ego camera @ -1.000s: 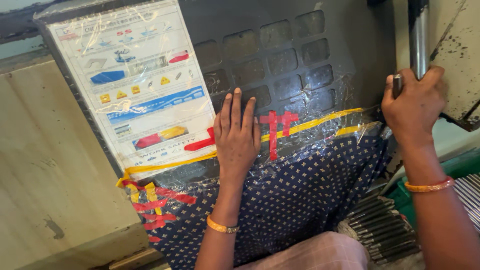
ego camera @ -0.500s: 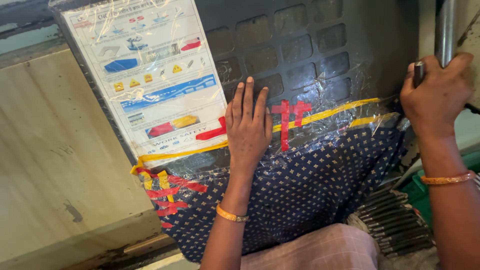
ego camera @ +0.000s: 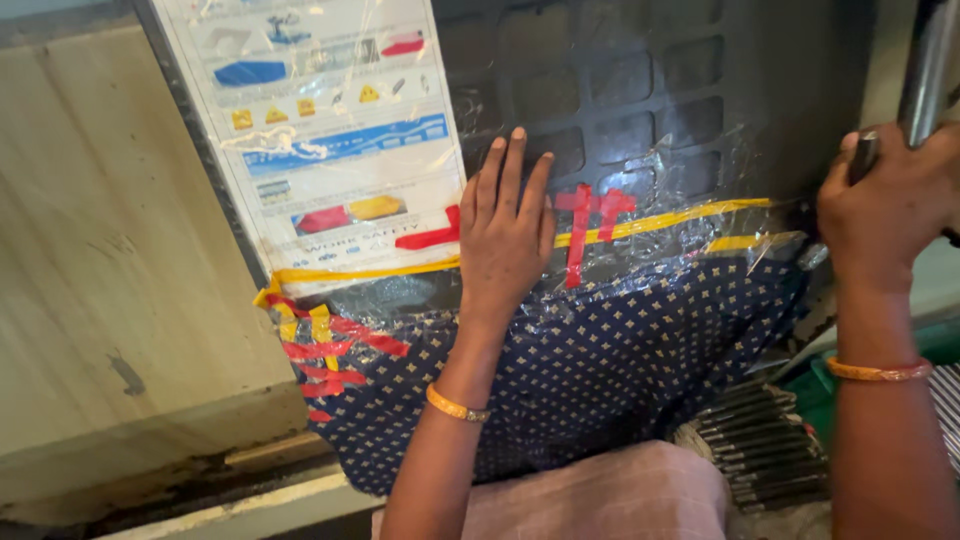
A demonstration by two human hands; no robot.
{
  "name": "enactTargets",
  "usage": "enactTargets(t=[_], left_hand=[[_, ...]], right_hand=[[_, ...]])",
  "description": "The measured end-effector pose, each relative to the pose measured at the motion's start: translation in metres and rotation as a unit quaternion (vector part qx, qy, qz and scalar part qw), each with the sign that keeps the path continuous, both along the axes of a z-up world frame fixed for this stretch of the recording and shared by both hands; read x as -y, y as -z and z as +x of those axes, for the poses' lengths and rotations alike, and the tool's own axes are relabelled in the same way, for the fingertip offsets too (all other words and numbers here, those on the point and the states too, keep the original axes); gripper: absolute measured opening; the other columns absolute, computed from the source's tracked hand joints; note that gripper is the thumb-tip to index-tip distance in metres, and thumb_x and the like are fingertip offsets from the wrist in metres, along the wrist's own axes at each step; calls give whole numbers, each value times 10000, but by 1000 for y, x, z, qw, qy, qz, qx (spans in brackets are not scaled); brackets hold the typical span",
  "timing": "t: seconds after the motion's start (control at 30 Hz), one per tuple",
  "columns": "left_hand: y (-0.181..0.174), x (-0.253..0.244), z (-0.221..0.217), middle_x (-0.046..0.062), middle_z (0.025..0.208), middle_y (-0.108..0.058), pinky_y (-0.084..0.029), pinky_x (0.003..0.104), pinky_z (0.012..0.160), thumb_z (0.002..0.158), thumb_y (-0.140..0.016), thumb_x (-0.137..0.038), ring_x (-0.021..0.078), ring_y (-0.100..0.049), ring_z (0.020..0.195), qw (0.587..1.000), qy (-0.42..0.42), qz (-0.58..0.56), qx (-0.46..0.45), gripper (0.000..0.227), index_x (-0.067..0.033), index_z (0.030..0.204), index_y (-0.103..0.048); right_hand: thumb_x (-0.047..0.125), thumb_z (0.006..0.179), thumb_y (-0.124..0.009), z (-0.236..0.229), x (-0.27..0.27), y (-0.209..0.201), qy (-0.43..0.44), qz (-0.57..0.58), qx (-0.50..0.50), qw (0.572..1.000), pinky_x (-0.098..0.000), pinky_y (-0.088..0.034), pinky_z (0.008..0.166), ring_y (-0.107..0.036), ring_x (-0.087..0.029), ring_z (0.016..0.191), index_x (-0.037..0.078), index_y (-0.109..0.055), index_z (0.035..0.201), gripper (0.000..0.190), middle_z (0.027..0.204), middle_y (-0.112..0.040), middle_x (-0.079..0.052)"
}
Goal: The person sits on the floor and wipes metal rods with a red cloth, then uses a handheld grinding tool to polish the rods. They place the finished rods into a green bin and continue the process with additional rods.
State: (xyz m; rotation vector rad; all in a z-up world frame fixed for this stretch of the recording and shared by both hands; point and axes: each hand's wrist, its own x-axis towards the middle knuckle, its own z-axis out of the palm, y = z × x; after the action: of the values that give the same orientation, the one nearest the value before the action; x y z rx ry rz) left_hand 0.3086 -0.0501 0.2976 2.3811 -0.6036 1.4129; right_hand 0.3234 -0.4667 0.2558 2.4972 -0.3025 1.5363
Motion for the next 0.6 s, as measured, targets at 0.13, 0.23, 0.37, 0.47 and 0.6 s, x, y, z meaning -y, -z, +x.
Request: enactTargets(t=[0.13, 0.23, 0.37, 0.47, 0.6], left_hand=[[-2, 1, 3, 116, 1623, -423, -337, 438, 1228, 999, -623, -198, 259, -363, 1532, 1000, -4, -1, 4, 432, -122, 1425, -608], [0, 0, 1, 129, 1616, -426, -334, 447, 1211, 987, -630, -206, 277, -366, 1524, 1000, 2, 1, -2, 455, -106, 1431, -600], [-1, 0, 2, 124, 1619, -422, -336, 449, 1217, 988, -636, -198, 280, -365, 1528, 1000, 10, -4, 5, 452, -115, 1431, -594], [0, -1, 2, 123, 1622, -416, -332, 449, 1220, 986, -639, -197, 282, -360, 1530, 1000, 15, -7, 9, 456, -117, 1433, -598], [1, -1, 2, 120, 1625, -412, -326, 449, 1225, 987, -636, -198, 282, -359, 1532, 1000, 12, -5, 4, 455, -120, 1434, -603]], right_hand=[[207, 1075, -626, -2, -1, -2, -5, -10, 9, 1000, -432, -491, 849, -560, -317, 1052, 77, -625, 1045, 133, 1203, -493, -150], [210, 1081, -637, -4, -5, -7, -25, 38, -5, 999, -452, -495, 850, -563, -340, 1014, 59, -637, 1066, 151, 1228, -505, -176], [193, 1035, -666, -11, -14, -17, -39, 20, 12, 999, -448, -504, 889, -568, -344, 1038, 52, -639, 1025, 144, 1212, -495, -160], [188, 1021, -672, -14, -21, -20, -36, 3, 26, 999, -440, -511, 884, -580, -349, 1065, 57, -642, 1016, 134, 1245, -489, -158], [193, 1039, -670, -15, -23, -23, -47, 26, 11, 998, -446, -516, 869, -586, -344, 1040, 55, -648, 1033, 140, 1239, -485, -160]])
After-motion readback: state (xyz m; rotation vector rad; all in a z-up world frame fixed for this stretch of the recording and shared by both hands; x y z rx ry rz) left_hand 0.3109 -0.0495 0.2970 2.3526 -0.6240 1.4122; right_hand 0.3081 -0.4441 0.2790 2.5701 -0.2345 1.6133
